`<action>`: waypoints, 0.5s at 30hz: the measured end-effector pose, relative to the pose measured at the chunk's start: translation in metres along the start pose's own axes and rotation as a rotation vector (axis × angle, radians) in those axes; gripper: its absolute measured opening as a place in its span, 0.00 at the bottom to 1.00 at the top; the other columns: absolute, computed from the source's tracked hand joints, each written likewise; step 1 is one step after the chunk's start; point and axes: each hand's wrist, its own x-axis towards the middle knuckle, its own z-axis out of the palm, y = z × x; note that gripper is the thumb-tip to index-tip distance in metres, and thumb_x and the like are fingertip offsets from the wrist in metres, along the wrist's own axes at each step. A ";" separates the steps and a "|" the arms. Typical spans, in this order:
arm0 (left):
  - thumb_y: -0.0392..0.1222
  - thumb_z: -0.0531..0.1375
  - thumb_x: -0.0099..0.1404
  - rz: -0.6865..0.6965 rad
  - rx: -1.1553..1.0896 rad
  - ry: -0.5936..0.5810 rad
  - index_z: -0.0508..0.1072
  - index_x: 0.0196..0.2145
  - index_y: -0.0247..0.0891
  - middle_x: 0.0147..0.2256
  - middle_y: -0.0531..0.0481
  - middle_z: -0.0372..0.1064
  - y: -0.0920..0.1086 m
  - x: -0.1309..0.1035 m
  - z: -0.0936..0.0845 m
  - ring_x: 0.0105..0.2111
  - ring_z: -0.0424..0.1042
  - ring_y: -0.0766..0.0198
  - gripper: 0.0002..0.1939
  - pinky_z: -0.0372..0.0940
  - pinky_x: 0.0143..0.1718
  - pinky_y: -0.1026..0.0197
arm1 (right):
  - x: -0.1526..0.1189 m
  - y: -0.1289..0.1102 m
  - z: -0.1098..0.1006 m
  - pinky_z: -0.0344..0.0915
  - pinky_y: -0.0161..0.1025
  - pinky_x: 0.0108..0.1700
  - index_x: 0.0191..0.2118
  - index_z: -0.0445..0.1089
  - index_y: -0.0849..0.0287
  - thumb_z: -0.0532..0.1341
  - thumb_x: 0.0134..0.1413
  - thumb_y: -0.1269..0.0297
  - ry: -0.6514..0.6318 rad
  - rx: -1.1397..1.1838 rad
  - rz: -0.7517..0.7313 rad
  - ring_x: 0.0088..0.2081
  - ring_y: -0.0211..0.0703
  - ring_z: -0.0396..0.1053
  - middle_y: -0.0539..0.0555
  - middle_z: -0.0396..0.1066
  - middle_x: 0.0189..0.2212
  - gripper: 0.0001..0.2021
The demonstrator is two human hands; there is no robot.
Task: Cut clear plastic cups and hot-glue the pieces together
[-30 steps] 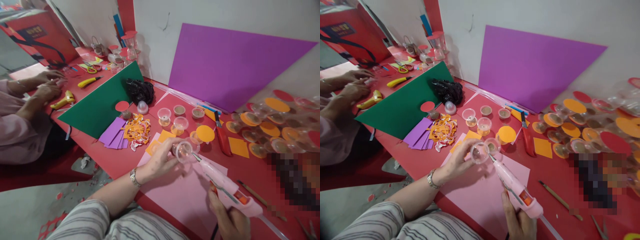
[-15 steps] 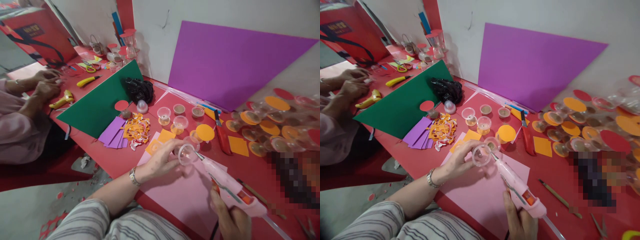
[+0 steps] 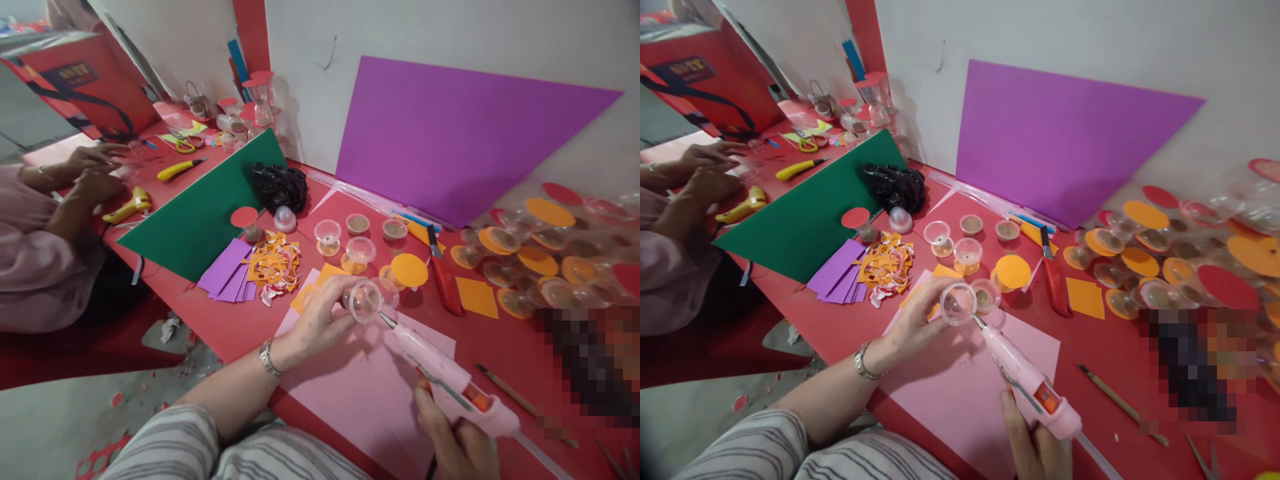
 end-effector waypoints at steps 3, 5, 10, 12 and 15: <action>0.42 0.61 0.67 -0.004 -0.022 -0.011 0.66 0.54 0.40 0.50 0.41 0.70 0.000 0.000 0.000 0.48 0.71 0.57 0.18 0.68 0.48 0.54 | 0.002 -0.005 0.001 0.70 0.40 0.28 0.33 0.79 0.55 0.61 0.57 0.48 0.020 -0.031 0.099 0.28 0.52 0.76 0.57 0.77 0.26 0.16; 0.43 0.61 0.67 -0.015 -0.040 -0.024 0.66 0.53 0.40 0.51 0.41 0.70 0.001 0.000 0.000 0.49 0.71 0.57 0.18 0.68 0.50 0.54 | 0.004 -0.012 0.003 0.68 0.39 0.24 0.32 0.79 0.56 0.60 0.58 0.49 0.002 -0.004 0.157 0.25 0.49 0.74 0.56 0.77 0.25 0.17; 0.40 0.62 0.65 -0.073 -0.098 -0.039 0.64 0.55 0.40 0.50 0.42 0.71 0.001 -0.002 0.002 0.47 0.73 0.58 0.22 0.69 0.47 0.56 | 0.009 -0.027 0.009 0.72 0.39 0.32 0.34 0.78 0.59 0.60 0.60 0.51 0.023 0.129 0.201 0.31 0.50 0.77 0.57 0.79 0.30 0.17; 0.39 0.62 0.65 -0.085 -0.102 -0.046 0.64 0.54 0.39 0.49 0.43 0.71 0.000 -0.003 0.002 0.45 0.73 0.59 0.21 0.69 0.45 0.58 | 0.010 -0.028 0.011 0.73 0.41 0.40 0.36 0.78 0.60 0.60 0.60 0.51 0.040 0.168 0.191 0.37 0.52 0.78 0.58 0.80 0.34 0.16; 0.41 0.63 0.65 -0.069 -0.077 -0.074 0.65 0.52 0.38 0.47 0.43 0.71 0.000 -0.003 0.002 0.44 0.73 0.60 0.19 0.69 0.45 0.58 | 0.010 -0.025 0.010 0.73 0.42 0.42 0.37 0.79 0.59 0.60 0.60 0.52 0.031 0.190 0.175 0.38 0.52 0.78 0.58 0.80 0.35 0.16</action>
